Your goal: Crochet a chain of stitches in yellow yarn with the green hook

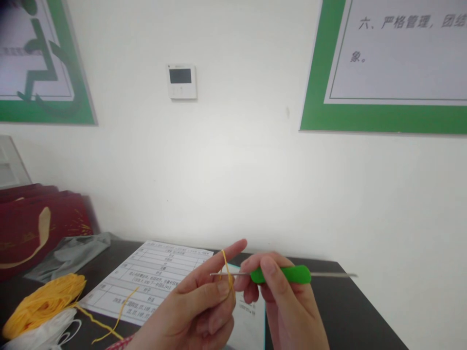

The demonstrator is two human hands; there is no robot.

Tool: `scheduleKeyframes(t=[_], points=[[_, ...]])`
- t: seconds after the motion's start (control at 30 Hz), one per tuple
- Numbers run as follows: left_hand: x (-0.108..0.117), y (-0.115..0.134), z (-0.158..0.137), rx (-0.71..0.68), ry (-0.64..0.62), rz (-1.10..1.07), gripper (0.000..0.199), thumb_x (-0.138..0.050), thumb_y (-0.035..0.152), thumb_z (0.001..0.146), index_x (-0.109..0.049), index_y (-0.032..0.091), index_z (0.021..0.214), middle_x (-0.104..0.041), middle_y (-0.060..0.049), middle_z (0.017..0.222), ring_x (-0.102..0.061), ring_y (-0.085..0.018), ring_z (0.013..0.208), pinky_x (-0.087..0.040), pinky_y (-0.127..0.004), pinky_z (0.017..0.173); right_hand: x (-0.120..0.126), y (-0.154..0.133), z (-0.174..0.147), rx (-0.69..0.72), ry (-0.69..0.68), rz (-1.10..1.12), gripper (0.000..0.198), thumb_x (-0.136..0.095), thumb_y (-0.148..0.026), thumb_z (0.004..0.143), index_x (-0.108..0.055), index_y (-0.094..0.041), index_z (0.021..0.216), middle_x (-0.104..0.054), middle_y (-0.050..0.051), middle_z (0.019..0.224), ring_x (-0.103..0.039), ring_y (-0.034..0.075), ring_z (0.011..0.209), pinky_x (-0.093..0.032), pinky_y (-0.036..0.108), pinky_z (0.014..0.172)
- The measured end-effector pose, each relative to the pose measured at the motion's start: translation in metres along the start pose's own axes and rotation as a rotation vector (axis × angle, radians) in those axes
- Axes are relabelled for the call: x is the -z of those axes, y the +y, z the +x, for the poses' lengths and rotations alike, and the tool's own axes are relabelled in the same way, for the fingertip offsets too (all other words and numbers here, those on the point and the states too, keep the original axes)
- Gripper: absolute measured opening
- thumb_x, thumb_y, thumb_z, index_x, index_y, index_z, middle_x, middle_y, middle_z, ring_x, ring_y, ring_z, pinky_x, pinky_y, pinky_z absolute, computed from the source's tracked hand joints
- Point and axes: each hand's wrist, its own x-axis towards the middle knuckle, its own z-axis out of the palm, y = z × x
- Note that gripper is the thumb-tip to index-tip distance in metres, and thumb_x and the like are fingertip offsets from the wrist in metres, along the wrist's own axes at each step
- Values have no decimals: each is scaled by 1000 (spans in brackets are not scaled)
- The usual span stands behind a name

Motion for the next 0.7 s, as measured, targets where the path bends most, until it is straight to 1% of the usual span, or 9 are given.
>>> scheduleKeyframes(t=[0.07, 0.17, 0.23, 0.3, 0.33, 0.43, 0.53, 0.63, 0.7], points=[[0, 0, 0, 22, -40, -11, 73, -68, 23, 84, -39, 22, 151, -46, 10, 50, -23, -6, 39, -22, -22, 43, 0, -2, 4, -122, -11, 79, 32, -74, -46, 83, -73, -19, 65, -64, 2, 56, -53, 12, 50, -49, 20, 49], [-2, 3, -2, 72, -50, -39, 74, -63, 16, 85, -36, 24, 154, -46, 9, 52, -24, -7, 44, -21, -23, 48, 3, -4, 8, -264, -36, 163, 34, -77, -45, 80, -69, -18, 61, -59, 0, 53, -49, 10, 47, -45, 19, 47], [-2, 6, -4, 108, -99, -38, 76, -61, 12, 82, -38, 23, 153, -47, 8, 53, -26, -8, 45, -21, -23, 50, 7, -4, 9, -327, -66, 192, 37, -75, -48, 81, -67, -18, 60, -57, -1, 52, -47, 9, 48, -44, 20, 49], [-2, 9, -5, 147, -175, -18, 75, -61, 10, 79, -43, 23, 151, -47, 7, 54, -27, -8, 46, -20, -23, 49, 11, -3, 8, -355, -98, 206, 40, -71, -50, 84, -66, -18, 59, -54, -2, 49, -45, 10, 47, -42, 21, 49], [-1, 11, -5, 163, -194, -8, 73, -60, 9, 79, -46, 23, 149, -45, 7, 54, -26, -8, 46, -18, -23, 49, 13, -2, 8, -358, -118, 209, 41, -69, -50, 86, -65, -18, 59, -54, -2, 47, -44, 10, 46, -40, 21, 49], [-1, 14, -7, 187, -192, 2, 65, -59, 8, 79, -55, 25, 142, -39, 7, 54, -23, -7, 46, -14, -23, 46, 19, -2, 7, -349, -151, 183, 43, -64, -48, 90, -66, -18, 59, -54, -1, 46, -43, 10, 46, -37, 22, 46], [-2, 15, -10, 188, -172, 19, 61, -59, 6, 79, -61, 24, 137, -38, 7, 53, -24, -7, 45, -13, -23, 46, 23, -6, 7, -302, -174, 144, 44, -61, -47, 92, -69, -19, 59, -55, 0, 45, -46, 10, 43, -37, 22, 42], [-3, 14, -11, 171, -133, 19, 59, -62, 7, 77, -65, 24, 133, -41, 6, 54, -27, -6, 44, -14, -23, 45, 23, -13, 5, -180, -207, 72, 42, -62, -47, 92, -73, -21, 61, -57, 1, 48, -52, 12, 43, -41, 22, 41], [-2, 12, -10, 133, -113, 20, 58, -65, 10, 78, -65, 25, 134, -43, 6, 56, -29, -5, 45, -15, -23, 46, 22, -19, 2, -48, -190, 26, 39, -62, -45, 93, -74, -22, 64, -59, 1, 51, -56, 12, 46, -45, 22, 43]])
